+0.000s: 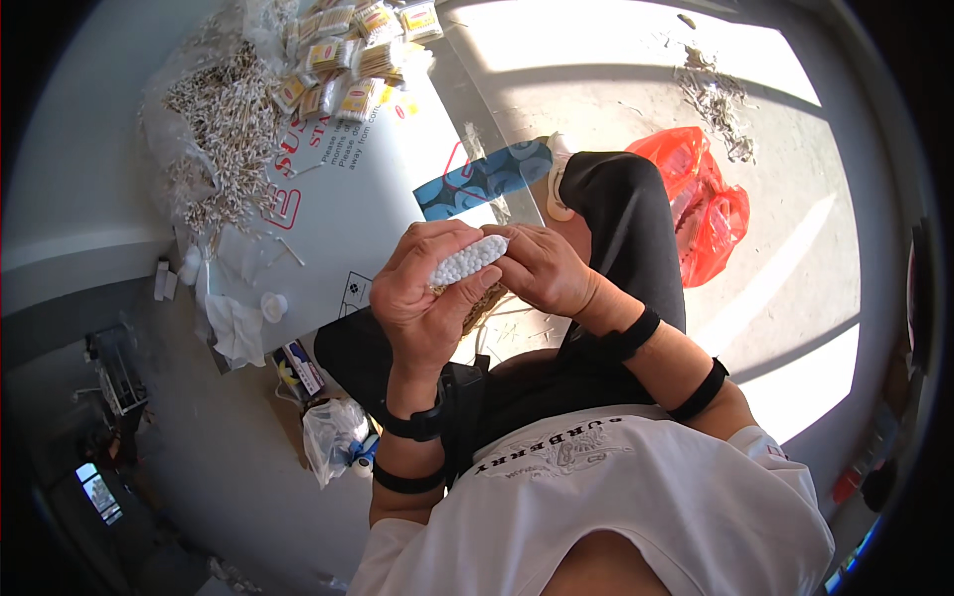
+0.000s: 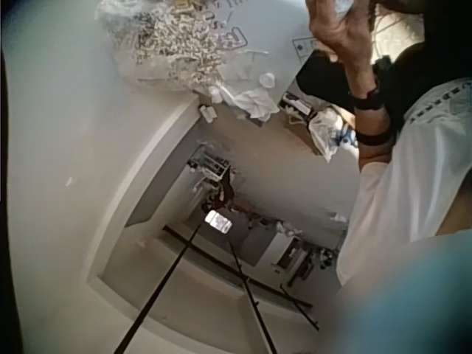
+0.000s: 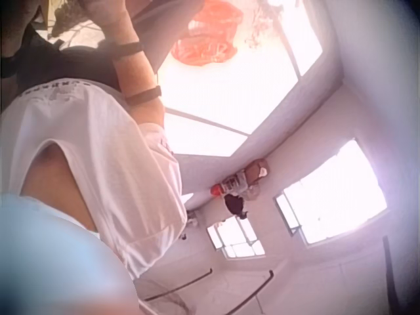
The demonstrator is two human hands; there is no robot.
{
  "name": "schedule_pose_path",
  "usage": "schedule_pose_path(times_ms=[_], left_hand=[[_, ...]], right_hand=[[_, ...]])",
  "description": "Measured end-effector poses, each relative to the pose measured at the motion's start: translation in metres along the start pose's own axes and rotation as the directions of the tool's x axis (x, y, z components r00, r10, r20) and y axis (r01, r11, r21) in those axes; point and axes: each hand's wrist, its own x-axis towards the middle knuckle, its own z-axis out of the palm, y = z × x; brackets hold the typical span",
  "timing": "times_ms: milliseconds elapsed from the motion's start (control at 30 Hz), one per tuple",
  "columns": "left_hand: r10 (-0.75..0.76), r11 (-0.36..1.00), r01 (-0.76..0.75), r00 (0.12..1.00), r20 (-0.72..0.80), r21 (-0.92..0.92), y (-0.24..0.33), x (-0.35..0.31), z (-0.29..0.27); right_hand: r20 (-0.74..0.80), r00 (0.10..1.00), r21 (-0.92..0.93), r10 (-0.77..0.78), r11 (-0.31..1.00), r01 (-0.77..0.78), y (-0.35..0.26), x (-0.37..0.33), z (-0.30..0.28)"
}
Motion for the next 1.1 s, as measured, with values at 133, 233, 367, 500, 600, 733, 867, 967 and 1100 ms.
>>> schedule_pose_path(times_ms=[133,233,367,500,600,733,867,967,1100], left_hand=[[0.021,0.999,-0.022,0.999,0.033,0.030,0.0036,0.0014,0.0000],[0.038,0.999,-0.038,0.999,0.033,0.017,0.0022,0.0009,-0.0003],[0.043,0.999,-0.044,0.999,0.033,0.025,0.0020,0.0013,-0.0004],[0.058,0.998,-0.058,0.997,0.042,0.014,0.0031,0.0027,-0.0005],[0.065,0.998,-0.066,0.997,0.046,0.016,0.0036,0.0030,-0.0005],[0.068,0.997,-0.069,0.997,0.047,0.016,0.0041,0.0034,-0.0004],[0.076,0.997,-0.076,0.996,0.052,0.010,0.0032,0.0043,-0.0005],[0.094,0.995,-0.096,0.994,0.062,0.023,0.0035,0.0052,-0.0012],[0.047,0.999,-0.046,0.998,0.047,-0.022,0.0041,0.0049,-0.0014]], right_hand=[[-0.030,1.000,-0.010,0.003,1.000,-0.004,-0.0001,0.0002,0.0003],[-0.036,0.999,-0.011,0.002,1.000,-0.002,-0.0003,0.0006,0.0009],[-0.036,0.999,-0.008,0.006,1.000,-0.006,-0.0014,0.0016,0.0008],[-0.029,1.000,0.006,0.007,1.000,-0.007,-0.0025,0.0033,-0.0006],[-0.033,0.999,0.001,0.001,1.000,-0.001,-0.0030,0.0038,-0.0008],[-0.034,0.999,0.000,0.002,1.000,-0.002,-0.0035,0.0044,-0.0001],[-0.030,1.000,-0.006,-0.001,1.000,0.001,-0.0030,0.0042,-0.0004],[-0.030,1.000,-0.007,-0.001,1.000,0.000,-0.0027,0.0035,0.0001],[-0.021,1.000,-0.006,0.007,1.000,-0.007,-0.0027,0.0040,-0.0002]])
